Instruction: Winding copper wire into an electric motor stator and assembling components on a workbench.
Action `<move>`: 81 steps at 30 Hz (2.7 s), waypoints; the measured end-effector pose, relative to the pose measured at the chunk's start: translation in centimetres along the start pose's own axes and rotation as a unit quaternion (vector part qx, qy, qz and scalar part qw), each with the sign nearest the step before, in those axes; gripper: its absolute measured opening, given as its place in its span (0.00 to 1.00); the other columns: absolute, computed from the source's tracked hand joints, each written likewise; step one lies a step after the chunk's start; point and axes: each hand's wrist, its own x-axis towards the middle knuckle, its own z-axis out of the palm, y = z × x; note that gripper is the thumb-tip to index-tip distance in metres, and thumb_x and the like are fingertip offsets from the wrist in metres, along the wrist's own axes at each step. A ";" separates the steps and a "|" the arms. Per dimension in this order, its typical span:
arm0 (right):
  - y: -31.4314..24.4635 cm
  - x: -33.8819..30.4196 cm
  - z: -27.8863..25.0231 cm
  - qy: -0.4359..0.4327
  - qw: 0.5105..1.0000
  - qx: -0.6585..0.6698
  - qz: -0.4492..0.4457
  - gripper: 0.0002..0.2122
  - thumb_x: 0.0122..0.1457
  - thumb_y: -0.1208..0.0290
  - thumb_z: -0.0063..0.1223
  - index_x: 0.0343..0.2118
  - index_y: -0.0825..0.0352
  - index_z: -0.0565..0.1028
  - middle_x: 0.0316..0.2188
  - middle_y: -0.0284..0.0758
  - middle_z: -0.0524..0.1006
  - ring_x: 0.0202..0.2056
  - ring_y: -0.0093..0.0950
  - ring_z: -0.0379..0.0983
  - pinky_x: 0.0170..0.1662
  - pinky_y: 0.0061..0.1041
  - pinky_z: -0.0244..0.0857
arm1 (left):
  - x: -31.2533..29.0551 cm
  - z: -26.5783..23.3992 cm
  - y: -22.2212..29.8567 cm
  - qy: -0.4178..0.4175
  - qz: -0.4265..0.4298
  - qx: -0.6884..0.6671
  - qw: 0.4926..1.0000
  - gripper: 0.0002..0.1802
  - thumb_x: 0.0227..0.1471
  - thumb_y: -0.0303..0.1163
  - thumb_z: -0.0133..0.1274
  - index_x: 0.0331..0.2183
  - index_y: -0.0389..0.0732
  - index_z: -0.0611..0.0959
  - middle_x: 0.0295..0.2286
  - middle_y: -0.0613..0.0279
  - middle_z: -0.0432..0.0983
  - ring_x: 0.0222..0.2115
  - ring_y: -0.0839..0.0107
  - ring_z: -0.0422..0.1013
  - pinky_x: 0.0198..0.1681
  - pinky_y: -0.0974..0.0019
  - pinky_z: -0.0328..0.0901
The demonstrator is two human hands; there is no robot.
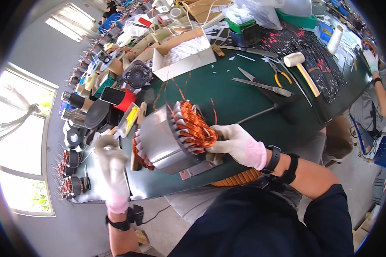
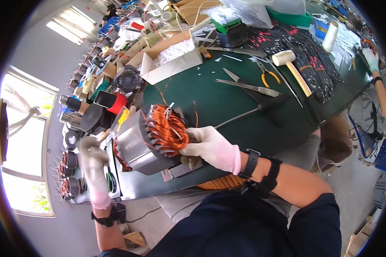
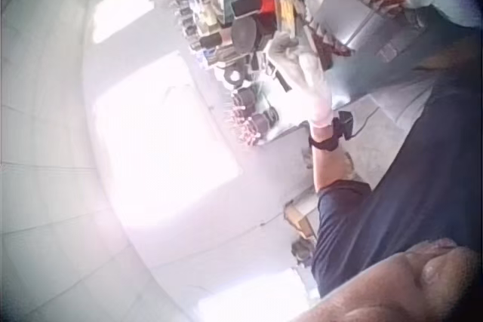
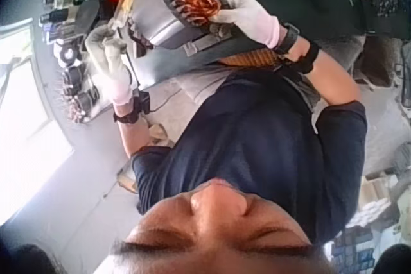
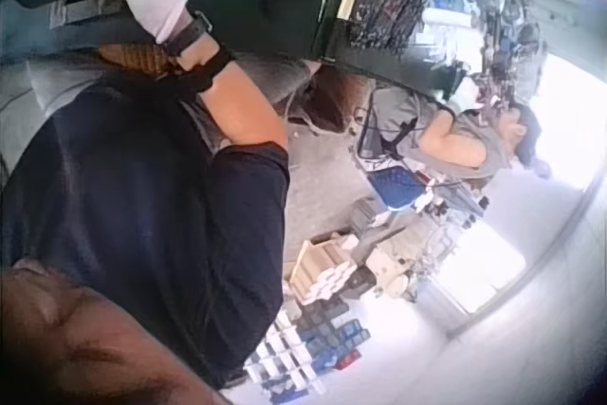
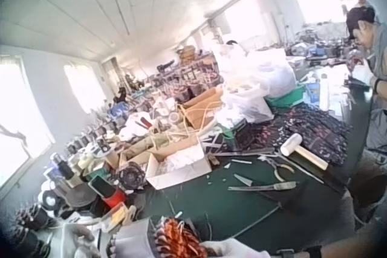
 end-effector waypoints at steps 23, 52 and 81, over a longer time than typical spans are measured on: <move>2.1 -0.2 0.7 0.026 0.994 0.109 0.017 0.09 0.66 0.72 0.57 0.47 0.68 0.79 0.32 0.33 0.82 0.29 0.21 0.79 0.32 0.20 0.74 | -2.2 7.3 -2.0 -0.001 -0.435 -0.427 0.793 0.53 0.48 0.09 0.59 0.71 0.38 0.55 0.66 0.45 0.59 0.65 0.56 0.61 0.68 0.59 0.57; 1.7 -1.2 2.3 0.132 0.980 0.150 -0.009 0.08 0.65 0.71 0.59 0.43 0.67 0.80 0.29 0.30 0.81 0.23 0.19 0.77 0.26 0.19 0.72 | -2.7 8.0 -3.8 -0.069 -0.373 -0.428 0.820 0.36 0.70 0.61 0.39 0.65 0.44 0.67 0.53 0.64 0.74 0.50 0.73 0.72 0.48 0.68 0.69; -9.8 0.6 -23.1 0.266 0.408 -0.872 0.059 0.10 0.48 0.69 0.59 0.30 0.70 0.78 0.35 0.53 0.77 0.43 0.53 0.75 0.50 0.45 0.70 | -8.8 12.3 -0.2 0.092 -0.257 -0.542 0.795 0.22 0.65 0.29 0.49 0.58 0.34 0.74 0.50 0.64 0.76 0.48 0.78 0.70 0.55 0.70 0.63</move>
